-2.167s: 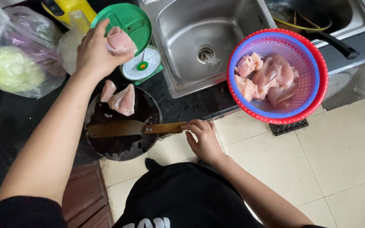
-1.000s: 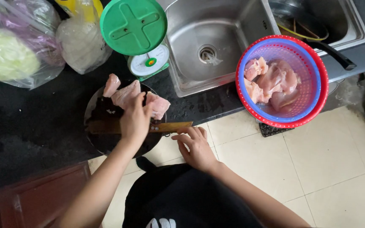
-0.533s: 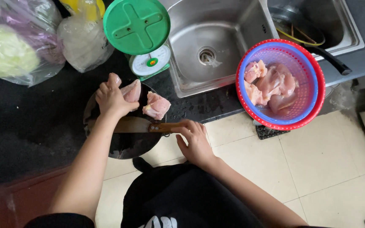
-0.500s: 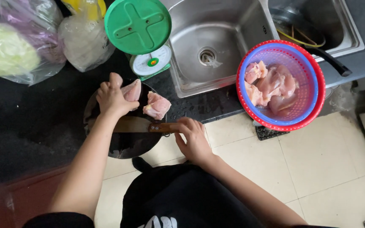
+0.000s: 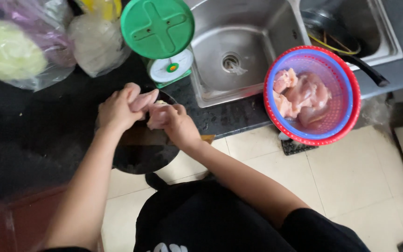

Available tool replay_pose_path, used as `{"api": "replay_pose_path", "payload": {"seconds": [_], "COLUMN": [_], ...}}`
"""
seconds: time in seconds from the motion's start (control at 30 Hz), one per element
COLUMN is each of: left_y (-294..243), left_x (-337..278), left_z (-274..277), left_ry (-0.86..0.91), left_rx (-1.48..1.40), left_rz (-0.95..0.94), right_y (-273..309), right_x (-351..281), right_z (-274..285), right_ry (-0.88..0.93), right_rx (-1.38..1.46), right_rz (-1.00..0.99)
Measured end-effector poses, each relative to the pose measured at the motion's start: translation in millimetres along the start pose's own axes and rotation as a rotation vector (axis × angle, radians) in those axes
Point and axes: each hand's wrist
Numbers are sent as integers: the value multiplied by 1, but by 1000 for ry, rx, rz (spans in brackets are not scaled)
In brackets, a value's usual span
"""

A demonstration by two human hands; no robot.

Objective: Cutting raw chicken breast into smaller portions using a cleaver on a cutting board.

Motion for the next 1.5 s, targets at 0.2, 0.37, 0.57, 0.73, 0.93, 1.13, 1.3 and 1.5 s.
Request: {"api": "replay_pose_path", "payload": {"seconds": [0.2, 0.37, 0.57, 0.73, 0.93, 1.13, 1.3, 1.5], "left_y": [-2, -28, -17, -25, 30, 10, 17, -2], "left_x": [-9, -19, -13, 4, 53, 51, 40, 25], "left_z": [8, 23, -9, -15, -40, -39, -53, -23], "left_ry": [96, 80, -15, -143, 217, 380, 291, 293], "left_rx": [97, 102, 186, 189, -34, 147, 104, 188], "left_rz": [-34, -75, -91, -192, 182, 312, 283, 162], "right_y": [9, 25, -16, -39, -46, -42, -48, -41], "right_x": [-2, -32, -95, -128, -142, -138, -137, -129], "right_z": [21, 95, 170, 209, 222, 255, 281, 265], "right_ry": [43, -64, -340, -483, -581, -397, -242, -182], "right_rx": [-134, 10, -22, 27, 3, 136, 9, -3], "right_rz": [-95, -124, -188, -394, -394, -355, -176, -219]}}
Point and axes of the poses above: each hand's wrist, its own x-axis towards the middle knuckle, its own z-axis out of the back of the hand, y = z × x, and after that the axes turned 1 degree about -y, right-handed
